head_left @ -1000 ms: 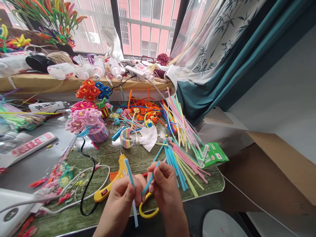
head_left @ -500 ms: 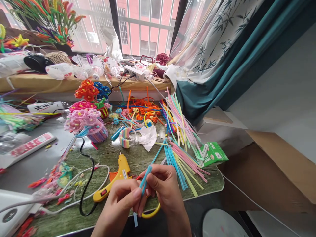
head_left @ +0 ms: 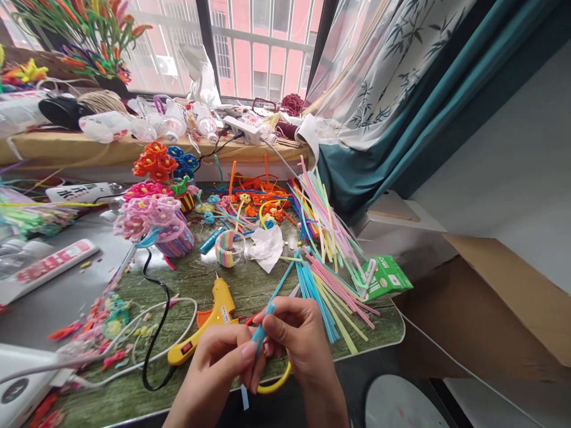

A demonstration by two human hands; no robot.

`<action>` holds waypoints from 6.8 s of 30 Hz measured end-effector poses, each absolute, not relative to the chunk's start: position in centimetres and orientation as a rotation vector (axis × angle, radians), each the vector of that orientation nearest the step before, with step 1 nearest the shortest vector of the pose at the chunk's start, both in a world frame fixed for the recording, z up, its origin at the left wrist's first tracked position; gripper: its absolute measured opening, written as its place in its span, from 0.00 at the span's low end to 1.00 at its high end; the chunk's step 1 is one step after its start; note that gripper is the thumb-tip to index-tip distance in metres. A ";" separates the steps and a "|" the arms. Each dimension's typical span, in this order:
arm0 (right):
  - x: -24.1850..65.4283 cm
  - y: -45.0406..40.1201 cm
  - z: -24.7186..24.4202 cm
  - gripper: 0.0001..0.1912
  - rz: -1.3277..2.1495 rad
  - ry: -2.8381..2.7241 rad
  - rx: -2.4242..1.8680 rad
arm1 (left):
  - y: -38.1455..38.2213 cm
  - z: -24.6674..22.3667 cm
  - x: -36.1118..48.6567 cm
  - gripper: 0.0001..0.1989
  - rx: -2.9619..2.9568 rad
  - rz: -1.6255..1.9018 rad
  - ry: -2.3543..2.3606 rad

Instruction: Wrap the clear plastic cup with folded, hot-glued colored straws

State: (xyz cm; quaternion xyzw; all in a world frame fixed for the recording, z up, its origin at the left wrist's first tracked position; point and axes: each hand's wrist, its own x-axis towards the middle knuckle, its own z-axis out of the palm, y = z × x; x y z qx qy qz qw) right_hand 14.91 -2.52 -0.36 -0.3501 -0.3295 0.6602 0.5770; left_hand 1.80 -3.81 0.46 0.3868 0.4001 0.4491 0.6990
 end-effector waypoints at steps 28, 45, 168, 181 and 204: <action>15.1 -2.8 -0.6 0.13 1.508 -0.769 -0.897 | -3.6 0.0 1.4 0.22 1.019 0.986 0.965; 13.6 -2.8 -0.9 0.13 1.181 -0.530 -1.067 | -2.8 -0.6 0.6 0.05 2.553 1.409 1.403; 16.2 12.5 -2.3 0.17 0.964 -1.703 -1.003 | 11.0 0.0 -3.7 0.05 2.306 1.419 1.244; 16.4 12.7 -3.0 0.08 0.616 -1.707 -0.961 | 11.2 -0.5 -3.9 0.05 2.233 1.513 1.315; 15.0 12.1 -2.4 0.17 0.861 -1.763 -0.939 | 11.0 -0.6 -3.3 0.06 2.362 1.320 1.182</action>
